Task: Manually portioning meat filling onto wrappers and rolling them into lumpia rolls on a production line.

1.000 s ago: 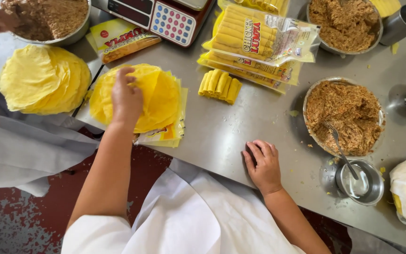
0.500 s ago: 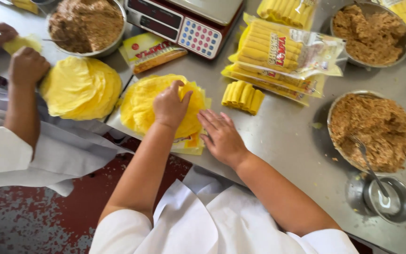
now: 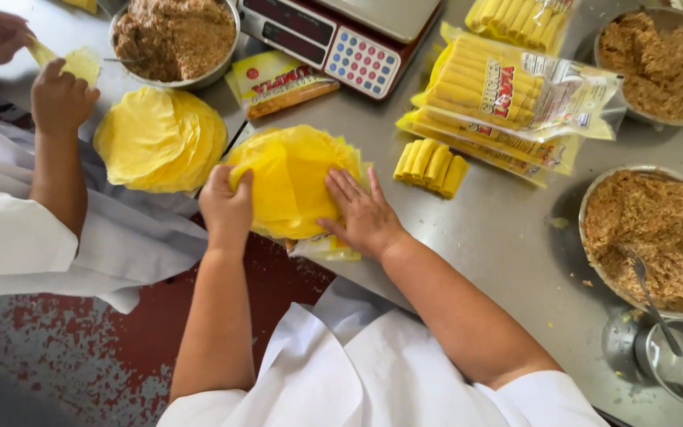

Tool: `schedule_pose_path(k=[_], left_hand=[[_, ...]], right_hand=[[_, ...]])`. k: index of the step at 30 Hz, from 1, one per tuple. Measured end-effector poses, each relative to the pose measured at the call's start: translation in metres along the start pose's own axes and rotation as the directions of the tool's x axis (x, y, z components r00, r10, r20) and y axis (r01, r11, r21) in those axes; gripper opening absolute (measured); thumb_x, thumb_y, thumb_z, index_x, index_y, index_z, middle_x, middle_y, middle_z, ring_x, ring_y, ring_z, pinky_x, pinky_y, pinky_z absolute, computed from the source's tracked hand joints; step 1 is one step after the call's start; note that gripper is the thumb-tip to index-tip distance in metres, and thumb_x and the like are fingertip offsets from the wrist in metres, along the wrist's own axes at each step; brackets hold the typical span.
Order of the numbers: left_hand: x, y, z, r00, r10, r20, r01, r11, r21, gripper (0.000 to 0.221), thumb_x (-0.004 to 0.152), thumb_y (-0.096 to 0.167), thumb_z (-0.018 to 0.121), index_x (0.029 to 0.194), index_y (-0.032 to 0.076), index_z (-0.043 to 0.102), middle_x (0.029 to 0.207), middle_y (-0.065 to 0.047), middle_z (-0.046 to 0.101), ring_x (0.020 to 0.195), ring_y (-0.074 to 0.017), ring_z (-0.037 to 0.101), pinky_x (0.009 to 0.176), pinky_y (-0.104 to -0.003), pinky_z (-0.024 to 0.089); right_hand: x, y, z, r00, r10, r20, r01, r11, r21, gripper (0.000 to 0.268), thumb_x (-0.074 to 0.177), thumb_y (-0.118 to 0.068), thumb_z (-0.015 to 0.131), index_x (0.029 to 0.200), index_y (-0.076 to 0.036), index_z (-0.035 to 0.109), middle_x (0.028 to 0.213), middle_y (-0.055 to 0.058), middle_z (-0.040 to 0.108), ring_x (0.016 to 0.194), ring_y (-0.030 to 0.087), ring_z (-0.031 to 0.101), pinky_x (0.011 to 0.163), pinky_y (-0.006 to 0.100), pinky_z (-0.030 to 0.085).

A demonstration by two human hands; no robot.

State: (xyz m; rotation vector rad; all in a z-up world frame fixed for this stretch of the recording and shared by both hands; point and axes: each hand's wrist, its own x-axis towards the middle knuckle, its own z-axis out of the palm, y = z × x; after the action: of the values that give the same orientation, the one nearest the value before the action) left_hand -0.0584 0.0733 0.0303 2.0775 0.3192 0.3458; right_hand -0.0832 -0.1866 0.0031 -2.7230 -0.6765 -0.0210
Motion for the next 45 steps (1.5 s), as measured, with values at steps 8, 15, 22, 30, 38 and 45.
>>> schedule_pose_path(k=[8,15,22,30,38,45], left_hand=[[-0.048,0.026,-0.034,0.978,-0.164,0.129,0.209,0.787,-0.580,0.022,0.109,0.028,0.064,0.109,0.007,0.059,0.090,-0.009,0.076,0.075,-0.0150,0.075,0.070,-0.032,0.067],[-0.056,0.047,-0.032,0.978,-0.183,0.100,0.199,0.683,-0.702,0.023,0.108,0.028,0.062,0.116,0.007,0.058,0.098,-0.009,0.078,0.081,-0.0171,0.078,0.072,-0.034,0.068],[-0.057,0.043,-0.021,0.971,-0.203,0.124,0.220,0.574,-0.789,0.027,0.105,0.025,0.066,0.123,0.006,0.059,0.105,-0.014,0.078,0.085,-0.0253,0.080,0.073,-0.039,0.069],[-0.094,0.085,-0.108,0.886,-0.438,-0.153,0.088,0.482,-0.872,0.024,0.105,0.026,0.065,0.126,0.013,0.063,0.111,-0.006,0.078,0.093,-0.0206,0.081,0.082,-0.035,0.069],[-0.086,0.135,-0.157,0.702,-0.698,-0.142,0.436,0.578,-0.690,0.053,0.087,0.028,0.073,0.139,0.035,0.065,0.144,0.006,0.066,0.128,-0.0177,0.067,0.100,-0.040,0.059],[-0.148,0.028,0.109,0.667,0.329,0.668,0.394,0.605,-0.692,0.085,0.084,-0.009,0.080,0.160,0.008,0.044,0.107,-0.003,0.066,0.098,-0.0111,0.069,0.093,-0.026,0.060]], right_hand=[[0.002,-0.009,-0.002,0.999,0.036,0.027,-0.035,0.998,-0.061,0.074,0.109,-0.063,0.018,0.165,-0.018,0.034,0.172,0.005,0.032,0.159,0.021,0.027,0.129,0.062,-0.001],[0.013,-0.014,-0.002,0.997,0.074,0.013,-0.072,0.988,-0.138,0.069,0.110,-0.061,0.024,0.160,-0.017,0.043,0.167,0.007,0.042,0.155,0.022,0.036,0.128,0.062,-0.002],[0.033,-0.041,-0.002,0.995,-0.052,-0.085,0.051,0.999,-0.011,0.061,0.113,-0.051,0.030,0.169,-0.029,0.024,0.174,0.005,0.027,0.161,0.026,0.024,0.130,0.060,0.003],[0.033,-0.033,0.023,0.997,-0.062,-0.037,0.062,0.998,-0.010,0.066,0.111,-0.058,0.029,0.170,-0.029,0.020,0.177,0.003,0.016,0.163,0.025,0.013,0.130,0.055,0.005],[0.003,-0.033,-0.006,0.976,-0.034,-0.213,0.064,0.989,0.136,0.057,0.110,-0.035,0.049,0.163,-0.018,0.034,0.169,0.007,0.030,0.160,0.029,0.021,0.132,0.052,0.009],[-0.140,-0.004,-0.017,0.753,0.642,-0.145,0.073,0.137,0.988,0.031,0.111,-0.013,0.049,0.132,-0.003,0.069,0.102,0.015,0.075,0.087,0.022,0.071,0.076,0.033,0.061]])
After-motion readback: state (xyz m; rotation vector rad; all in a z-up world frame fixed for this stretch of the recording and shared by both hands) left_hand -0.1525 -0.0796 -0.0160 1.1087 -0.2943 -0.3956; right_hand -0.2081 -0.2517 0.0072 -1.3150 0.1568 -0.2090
